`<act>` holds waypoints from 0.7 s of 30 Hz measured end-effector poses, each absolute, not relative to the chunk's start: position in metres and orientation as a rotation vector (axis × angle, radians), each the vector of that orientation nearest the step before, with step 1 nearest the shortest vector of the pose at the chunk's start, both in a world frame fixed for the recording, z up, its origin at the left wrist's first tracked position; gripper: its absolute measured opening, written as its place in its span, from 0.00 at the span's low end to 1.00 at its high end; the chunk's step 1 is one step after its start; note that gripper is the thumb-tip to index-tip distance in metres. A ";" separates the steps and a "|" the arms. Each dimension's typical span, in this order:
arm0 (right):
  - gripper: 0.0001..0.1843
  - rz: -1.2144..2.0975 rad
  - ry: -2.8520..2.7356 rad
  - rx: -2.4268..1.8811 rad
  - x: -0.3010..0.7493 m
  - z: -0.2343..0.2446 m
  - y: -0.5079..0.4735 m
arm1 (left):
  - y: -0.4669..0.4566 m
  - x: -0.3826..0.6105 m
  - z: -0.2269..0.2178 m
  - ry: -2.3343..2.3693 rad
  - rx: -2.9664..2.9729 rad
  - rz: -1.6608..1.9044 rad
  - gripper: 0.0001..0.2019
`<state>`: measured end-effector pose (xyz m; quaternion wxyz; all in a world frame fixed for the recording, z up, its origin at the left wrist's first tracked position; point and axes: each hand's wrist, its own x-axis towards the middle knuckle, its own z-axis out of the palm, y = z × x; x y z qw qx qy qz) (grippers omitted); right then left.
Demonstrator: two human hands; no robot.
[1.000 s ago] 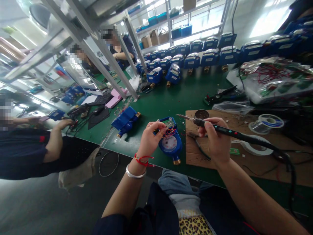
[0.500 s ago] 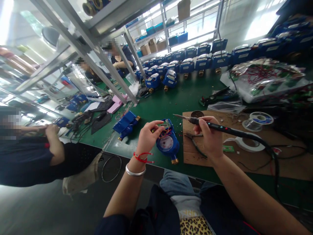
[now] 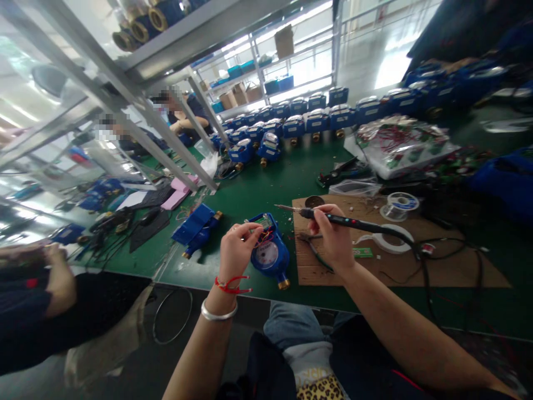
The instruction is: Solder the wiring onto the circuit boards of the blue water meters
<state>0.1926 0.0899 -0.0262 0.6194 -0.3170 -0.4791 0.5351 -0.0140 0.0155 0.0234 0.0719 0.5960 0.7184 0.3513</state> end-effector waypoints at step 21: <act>0.23 0.342 -1.000 -1.619 0.448 -0.017 0.144 | -0.021 0.001 -0.061 2.136 1.688 1.862 0.34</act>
